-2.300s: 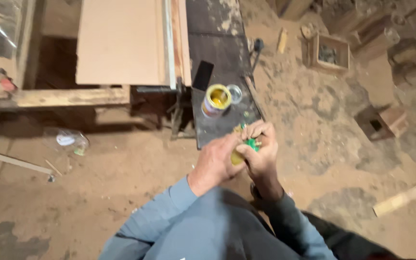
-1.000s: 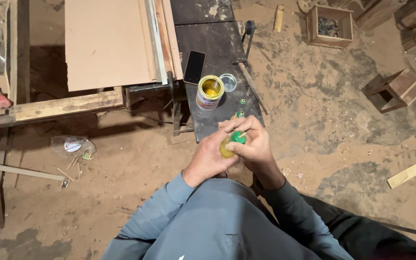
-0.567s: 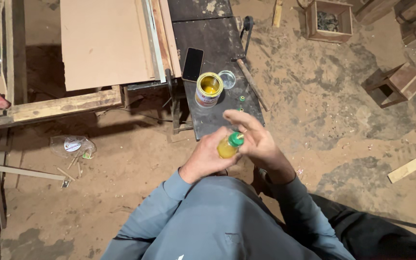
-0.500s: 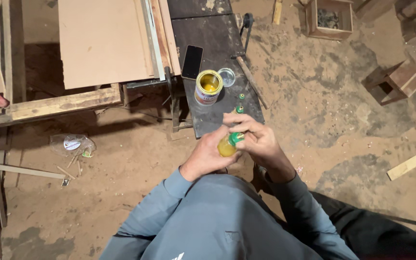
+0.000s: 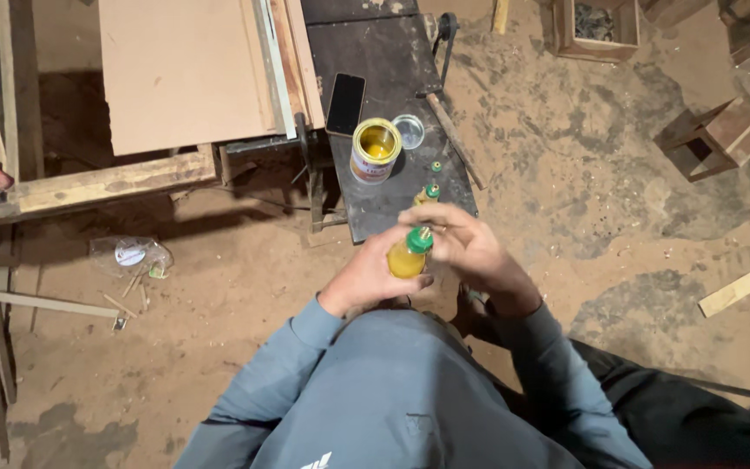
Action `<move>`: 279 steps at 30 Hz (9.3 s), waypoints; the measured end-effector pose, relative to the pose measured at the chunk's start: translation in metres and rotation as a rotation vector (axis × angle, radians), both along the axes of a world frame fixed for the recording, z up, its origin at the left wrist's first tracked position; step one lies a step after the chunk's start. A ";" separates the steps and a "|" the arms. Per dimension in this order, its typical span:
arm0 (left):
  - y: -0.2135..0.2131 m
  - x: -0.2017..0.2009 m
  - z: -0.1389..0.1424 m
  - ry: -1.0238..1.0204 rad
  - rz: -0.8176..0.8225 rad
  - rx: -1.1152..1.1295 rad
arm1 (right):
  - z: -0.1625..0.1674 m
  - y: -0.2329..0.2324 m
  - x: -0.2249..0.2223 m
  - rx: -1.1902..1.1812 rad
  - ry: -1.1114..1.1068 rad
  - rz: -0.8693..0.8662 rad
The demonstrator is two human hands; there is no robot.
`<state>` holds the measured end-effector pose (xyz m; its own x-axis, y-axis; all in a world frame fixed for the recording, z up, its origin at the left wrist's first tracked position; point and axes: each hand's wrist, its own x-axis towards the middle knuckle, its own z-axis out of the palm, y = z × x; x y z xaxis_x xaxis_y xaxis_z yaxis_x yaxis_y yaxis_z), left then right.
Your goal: The person cuts a piece of tape from a roll with scissors, then handles a small green item and a yellow bottle, pouring liquid into a can on a workbench. They then walk to a marble table and press small tape pieces onto a circular wooden ring, working around its surface by hand.
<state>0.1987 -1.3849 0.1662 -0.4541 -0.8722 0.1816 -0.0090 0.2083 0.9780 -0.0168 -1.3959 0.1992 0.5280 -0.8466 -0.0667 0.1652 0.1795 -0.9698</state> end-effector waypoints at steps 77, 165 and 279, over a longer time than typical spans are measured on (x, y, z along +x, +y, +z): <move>-0.070 -0.042 -0.192 -0.236 0.681 -0.014 | -0.183 -0.052 -0.043 -0.072 0.785 -0.692; -0.045 -0.021 -0.037 -0.151 0.178 -0.436 | -0.111 -0.042 -0.021 -0.978 0.809 -0.567; -0.369 0.046 -0.131 -0.920 0.561 -0.019 | -0.097 -0.143 0.061 -0.544 0.891 -0.586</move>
<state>0.2451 -1.7535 0.0356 0.0407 -0.9991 -0.0091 -0.8382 -0.0391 0.5440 0.0440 -1.5393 0.1022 0.0025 -0.9736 0.2281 -0.6834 -0.1682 -0.7104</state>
